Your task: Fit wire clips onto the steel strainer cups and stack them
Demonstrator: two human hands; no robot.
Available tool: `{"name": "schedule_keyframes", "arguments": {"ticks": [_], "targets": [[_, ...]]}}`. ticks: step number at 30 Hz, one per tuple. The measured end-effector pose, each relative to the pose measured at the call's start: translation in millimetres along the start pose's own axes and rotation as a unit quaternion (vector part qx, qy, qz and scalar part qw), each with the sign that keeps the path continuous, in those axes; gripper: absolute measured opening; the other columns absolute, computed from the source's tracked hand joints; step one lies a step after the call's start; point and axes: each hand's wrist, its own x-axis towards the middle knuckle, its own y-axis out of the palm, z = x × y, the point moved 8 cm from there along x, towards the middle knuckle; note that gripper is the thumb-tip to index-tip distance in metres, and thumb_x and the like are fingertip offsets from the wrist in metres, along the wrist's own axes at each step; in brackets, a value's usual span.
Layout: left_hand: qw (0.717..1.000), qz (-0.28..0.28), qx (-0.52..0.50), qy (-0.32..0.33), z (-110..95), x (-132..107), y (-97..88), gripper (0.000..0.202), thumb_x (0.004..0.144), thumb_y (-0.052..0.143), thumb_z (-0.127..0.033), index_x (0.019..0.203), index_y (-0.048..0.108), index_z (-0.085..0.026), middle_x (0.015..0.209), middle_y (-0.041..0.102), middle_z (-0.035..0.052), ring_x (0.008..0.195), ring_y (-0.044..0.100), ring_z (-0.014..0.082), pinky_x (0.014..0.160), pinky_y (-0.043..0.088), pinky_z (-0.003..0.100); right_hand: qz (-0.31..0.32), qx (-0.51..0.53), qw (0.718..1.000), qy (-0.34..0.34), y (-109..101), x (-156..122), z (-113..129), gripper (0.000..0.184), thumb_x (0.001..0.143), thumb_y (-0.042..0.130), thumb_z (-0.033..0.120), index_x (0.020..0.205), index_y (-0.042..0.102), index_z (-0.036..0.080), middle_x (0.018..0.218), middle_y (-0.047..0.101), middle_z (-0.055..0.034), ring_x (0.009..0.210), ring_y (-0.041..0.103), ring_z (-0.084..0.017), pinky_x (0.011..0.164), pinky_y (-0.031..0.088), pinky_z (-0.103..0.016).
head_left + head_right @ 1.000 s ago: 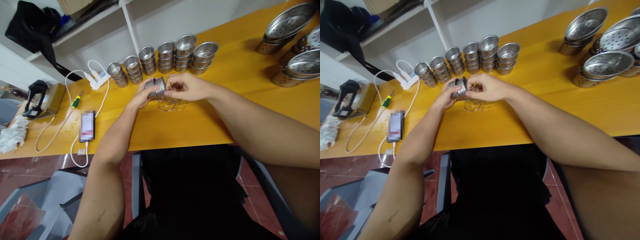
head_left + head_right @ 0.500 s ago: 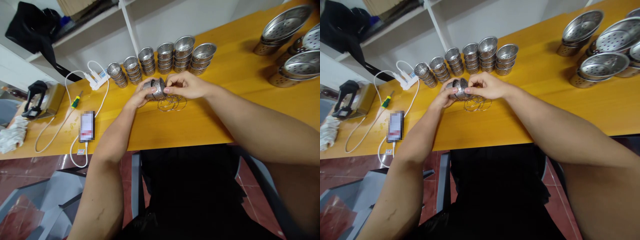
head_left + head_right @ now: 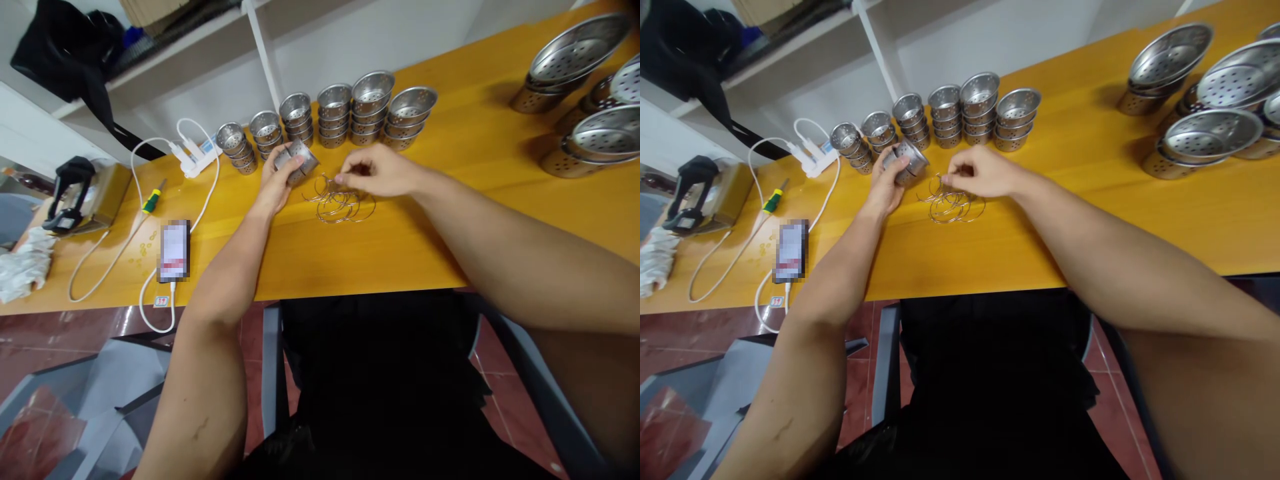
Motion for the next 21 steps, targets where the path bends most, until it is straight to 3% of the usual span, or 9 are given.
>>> {"name": "schedule_keyframes", "arguments": {"ticks": [3,6,8,11,13,16,18,21], "targets": [[1.0,-0.005,0.01,0.007,2,2,-2.5,0.097,0.066,0.114,-0.088,0.137,0.078,-0.032,0.142,0.083,0.0071,0.157,0.078,0.0358,0.141,0.062,0.061,-0.021,-0.051,0.998,0.003,3,-2,-10,0.052,0.101,0.106,0.075,0.109,0.088,0.027,0.104,0.079,-0.0085,0.087,0.065,-0.025,0.084,0.06,-0.044],[1.0,0.021,0.017,0.007,2,-3,6.8,0.096,0.069,0.114,-0.087,0.139,0.078,-0.032,0.142,0.084,0.0077,0.16,0.077,0.0366,0.143,0.062,0.061,-0.09,-0.037,0.995,-0.008,-2,-4,-2,0.066,0.095,0.114,0.073,0.136,0.086,0.029,0.133,0.081,-0.0121,0.093,0.069,-0.026,0.088,0.066,-0.045],[0.998,0.053,0.025,0.008,0,-9,17.7,0.096,0.07,0.115,-0.087,0.14,0.079,-0.032,0.142,0.084,0.0085,0.163,0.077,0.038,0.143,0.063,0.062,-0.095,-0.012,0.995,-0.021,4,-5,10,0.071,0.096,0.112,0.078,0.141,0.084,0.03,0.143,0.08,-0.0125,0.091,0.07,-0.025,0.084,0.066,-0.044],[0.995,0.094,0.028,0.009,-1,-17,32.6,0.099,0.068,0.118,-0.087,0.142,0.081,-0.032,0.14,0.085,0.0084,0.166,0.078,0.0412,0.143,0.065,0.064,-0.054,0.032,0.998,-0.018,19,-4,23,0.063,0.105,0.099,0.087,0.119,0.083,0.028,0.122,0.079,-0.0097,0.085,0.068,-0.024,0.077,0.065,-0.043],[0.995,0.097,0.011,0.007,0,-20,36.2,0.1,0.072,0.118,-0.087,0.145,0.078,-0.031,0.144,0.085,0.0071,0.168,0.079,0.042,0.144,0.065,0.069,-0.06,0.04,0.997,0.006,17,-4,25,0.059,0.112,0.09,0.086,0.112,0.081,0.028,0.105,0.076,-0.0084,0.086,0.069,-0.027,0.078,0.066,-0.045],[0.996,0.089,-0.023,-0.004,3,-20,34.3,0.093,0.085,0.112,-0.085,0.148,0.071,-0.031,0.154,0.082,0.0073,0.174,0.077,0.0425,0.145,0.062,0.077,-0.184,-0.075,0.98,0.019,-28,-8,32,0.029,0.12,0.085,0.055,0.115,0.082,0.026,0.112,0.082,-0.0127,0.105,0.077,-0.033,0.101,0.072,-0.051],[0.997,0.076,-0.031,-0.009,4,-17,29.7,0.087,0.092,0.11,-0.082,0.146,0.068,-0.029,0.157,0.079,0.0091,0.179,0.074,0.0442,0.146,0.061,0.078,-0.289,-0.212,0.933,0.034,-71,-18,42,0.008,0.116,0.084,0.028,0.121,0.087,0.022,0.137,0.085,-0.019,0.131,0.081,-0.037,0.121,0.068,-0.052],[0.998,0.06,-0.02,-0.004,1,-13,24.2,0.086,0.089,0.11,-0.084,0.141,0.072,-0.027,0.151,0.08,0.0101,0.181,0.072,0.0471,0.146,0.063,0.076,-0.324,-0.355,0.863,0.154,-116,-29,41,0.03,0.116,0.08,0.011,0.143,0.093,0.011,0.162,0.082,-0.0263,0.154,0.081,-0.041,0.131,0.063,-0.05]]}}
